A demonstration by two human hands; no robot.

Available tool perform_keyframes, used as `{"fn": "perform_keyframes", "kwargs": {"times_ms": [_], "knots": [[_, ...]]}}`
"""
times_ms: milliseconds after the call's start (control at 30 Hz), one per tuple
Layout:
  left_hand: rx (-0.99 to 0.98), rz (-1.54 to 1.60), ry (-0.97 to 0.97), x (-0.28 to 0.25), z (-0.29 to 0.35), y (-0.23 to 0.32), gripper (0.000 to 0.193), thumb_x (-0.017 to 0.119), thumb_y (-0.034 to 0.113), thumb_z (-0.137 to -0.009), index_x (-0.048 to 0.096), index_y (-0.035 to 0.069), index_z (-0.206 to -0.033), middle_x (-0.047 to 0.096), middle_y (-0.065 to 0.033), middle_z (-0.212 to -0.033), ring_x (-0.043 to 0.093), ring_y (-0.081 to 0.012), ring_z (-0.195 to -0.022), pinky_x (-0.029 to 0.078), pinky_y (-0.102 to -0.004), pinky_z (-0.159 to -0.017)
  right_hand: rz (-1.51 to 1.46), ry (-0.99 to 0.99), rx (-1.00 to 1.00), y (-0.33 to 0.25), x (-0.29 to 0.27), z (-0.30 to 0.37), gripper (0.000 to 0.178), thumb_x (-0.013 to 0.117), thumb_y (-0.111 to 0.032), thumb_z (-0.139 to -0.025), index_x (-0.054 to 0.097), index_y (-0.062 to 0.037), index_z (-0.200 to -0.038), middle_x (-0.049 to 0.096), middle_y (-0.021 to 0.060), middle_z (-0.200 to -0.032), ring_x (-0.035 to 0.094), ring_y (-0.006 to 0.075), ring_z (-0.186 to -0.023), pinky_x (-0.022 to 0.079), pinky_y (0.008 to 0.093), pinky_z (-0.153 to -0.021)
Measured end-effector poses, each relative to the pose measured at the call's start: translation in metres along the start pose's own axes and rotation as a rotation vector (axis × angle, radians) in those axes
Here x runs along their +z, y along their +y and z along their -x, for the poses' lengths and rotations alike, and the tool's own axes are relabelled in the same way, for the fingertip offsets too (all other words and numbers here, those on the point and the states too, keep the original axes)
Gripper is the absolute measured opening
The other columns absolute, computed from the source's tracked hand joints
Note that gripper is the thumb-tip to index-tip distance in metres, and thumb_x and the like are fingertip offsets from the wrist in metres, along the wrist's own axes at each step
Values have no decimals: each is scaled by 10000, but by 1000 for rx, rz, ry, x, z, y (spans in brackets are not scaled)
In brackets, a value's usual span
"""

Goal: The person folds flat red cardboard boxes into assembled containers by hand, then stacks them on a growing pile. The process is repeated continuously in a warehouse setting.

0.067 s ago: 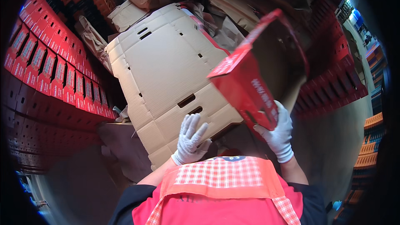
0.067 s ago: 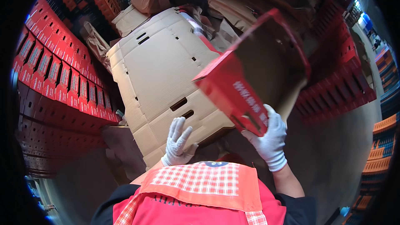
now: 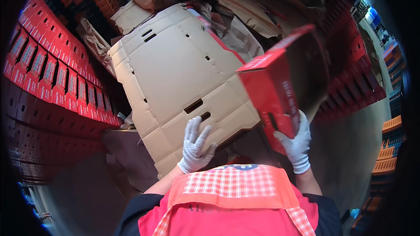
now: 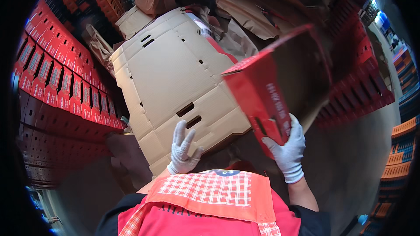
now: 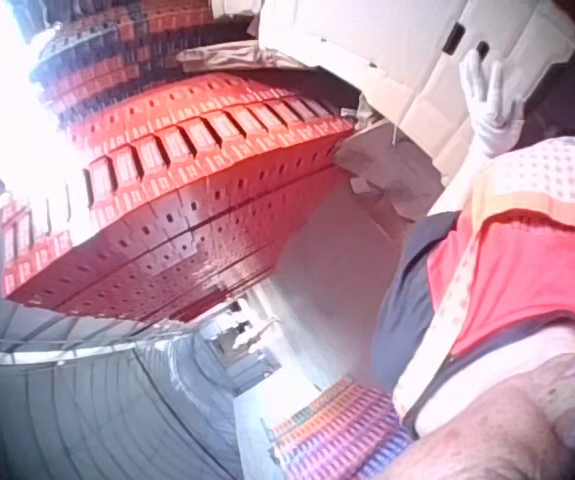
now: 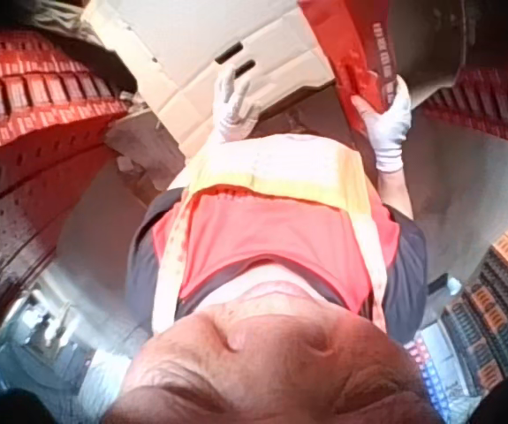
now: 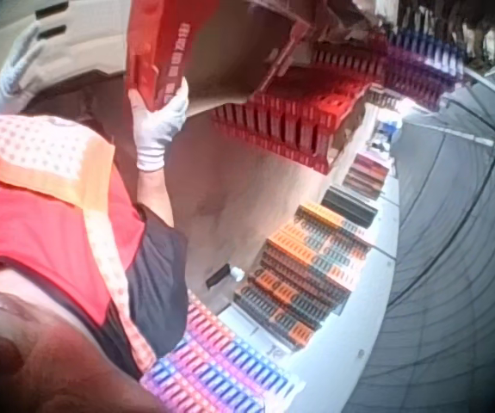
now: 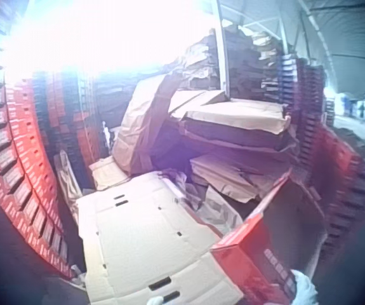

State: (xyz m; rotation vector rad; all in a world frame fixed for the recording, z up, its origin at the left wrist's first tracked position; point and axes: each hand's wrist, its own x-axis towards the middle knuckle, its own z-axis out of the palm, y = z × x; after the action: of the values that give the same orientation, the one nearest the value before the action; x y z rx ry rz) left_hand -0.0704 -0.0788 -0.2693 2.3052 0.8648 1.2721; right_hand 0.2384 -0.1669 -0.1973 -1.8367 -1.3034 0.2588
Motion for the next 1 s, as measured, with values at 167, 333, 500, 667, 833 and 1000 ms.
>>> {"fn": "perform_keyframes", "kwargs": {"times_ms": [167,333,500,667,833,1000], "knots": [[-180,-161,142,-12,1,-30,780,708,93,-829,363,79,-1527,168,-239,-1624,194,-401,-1501,217,-468,-1185,42,168,499,114,-30,39,828,875,-189,-713,443,35,-1383,627,197,-1229,631,305,-1102,498,388,-949],[-441,-631,219,-48,19,-77,891,719,245,-846,227,110,-1577,120,-231,-1633,125,-407,-1509,161,-484,-1205,190,25,761,242,-13,72,805,874,-231,-685,486,-4,-1352,623,205,-1248,617,349,-1132,484,415,-969],[-899,-849,248,-101,50,-135,970,698,355,-872,108,68,-1586,105,-239,-1630,102,-391,-1512,134,-453,-1219,419,41,530,268,36,1,623,781,-225,-814,525,-14,-1340,597,194,-1275,612,305,-1122,493,402,-949],[-1283,9,421,-125,68,-181,747,625,298,-960,270,-46,-1521,414,-201,-1511,431,-259,-1365,325,-348,-1136,-452,-105,-25,127,37,-93,168,604,-2,-957,666,36,-1108,681,24,-921,621,74,-800,512,209,-718],[-1337,591,831,-124,57,-197,480,622,362,-972,582,17,-1303,641,-90,-1253,591,-184,-1126,468,-327,-972,-443,-426,-82,18,132,-204,372,649,-64,-945,556,67,-1281,668,135,-1156,644,169,-1038,511,281,-893],[-1407,476,849,-115,36,-192,381,616,436,-962,681,99,-1129,714,-47,-1047,674,-188,-910,547,-363,-817,211,-542,-245,34,236,-254,830,739,-430,-849,394,47,-1435,516,295,-1384,502,384,-1303,410,401,-1066]]}}
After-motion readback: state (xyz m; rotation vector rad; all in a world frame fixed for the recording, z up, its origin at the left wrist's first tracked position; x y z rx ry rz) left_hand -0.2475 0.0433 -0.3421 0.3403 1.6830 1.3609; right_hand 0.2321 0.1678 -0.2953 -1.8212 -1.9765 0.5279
